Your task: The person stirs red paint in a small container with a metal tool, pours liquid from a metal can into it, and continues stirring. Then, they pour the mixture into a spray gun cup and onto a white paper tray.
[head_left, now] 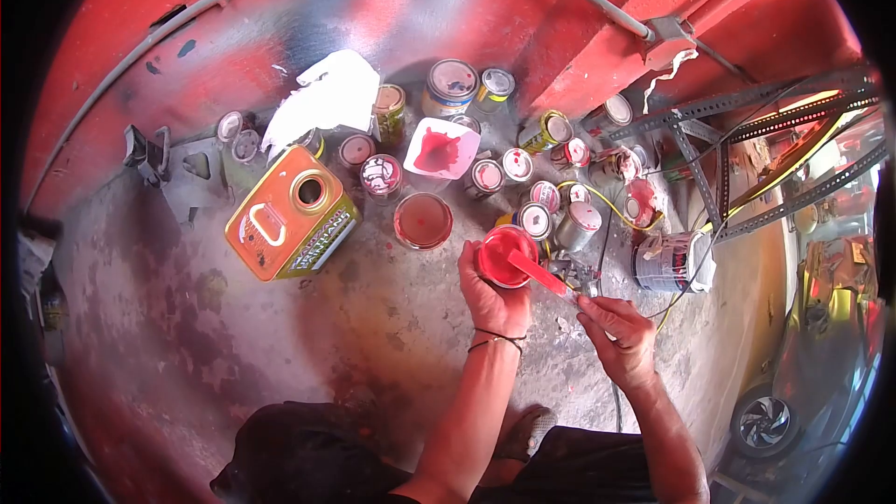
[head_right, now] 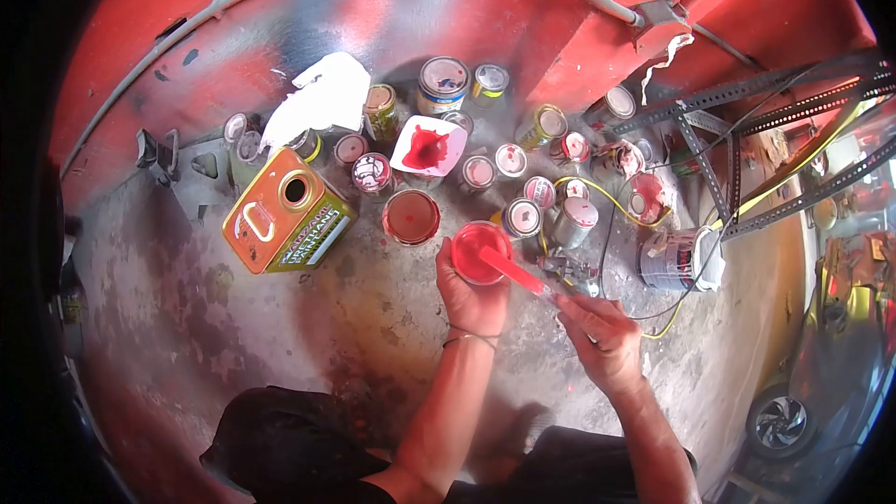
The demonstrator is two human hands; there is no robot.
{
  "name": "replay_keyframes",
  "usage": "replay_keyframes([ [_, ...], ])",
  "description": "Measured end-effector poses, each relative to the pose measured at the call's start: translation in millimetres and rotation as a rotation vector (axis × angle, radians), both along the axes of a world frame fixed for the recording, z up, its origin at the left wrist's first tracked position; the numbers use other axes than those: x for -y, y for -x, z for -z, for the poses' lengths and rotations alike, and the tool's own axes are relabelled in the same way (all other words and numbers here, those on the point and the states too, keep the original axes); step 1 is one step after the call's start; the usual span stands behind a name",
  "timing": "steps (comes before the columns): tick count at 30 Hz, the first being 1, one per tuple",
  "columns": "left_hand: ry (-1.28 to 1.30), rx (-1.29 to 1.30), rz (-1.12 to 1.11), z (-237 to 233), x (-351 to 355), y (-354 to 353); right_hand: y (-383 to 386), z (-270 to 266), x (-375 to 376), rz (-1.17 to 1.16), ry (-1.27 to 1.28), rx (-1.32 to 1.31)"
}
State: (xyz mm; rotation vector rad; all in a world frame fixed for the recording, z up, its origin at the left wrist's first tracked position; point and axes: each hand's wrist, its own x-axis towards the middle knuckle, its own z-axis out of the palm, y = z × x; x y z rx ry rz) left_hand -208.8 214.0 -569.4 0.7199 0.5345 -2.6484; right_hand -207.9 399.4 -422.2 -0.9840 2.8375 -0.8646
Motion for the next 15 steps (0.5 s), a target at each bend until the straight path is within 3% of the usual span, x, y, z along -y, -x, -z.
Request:
replay_keyframes([
  [9,0.019,0.070,-0.009,7.9,6.2,-5.2,-9.0,-22.0,-20.0,0.002,-0.076,-0.049],
  [12,0.014,0.068,-0.009,6.0,9.1,-6.3,-8.6,-32.2,-22.2,0.067,-0.021,0.015],
  [15,0.053,0.108,0.005,5.4,8.1,-4.9,-2.5,-37.7,-15.7,0.185,0.111,0.276],
])
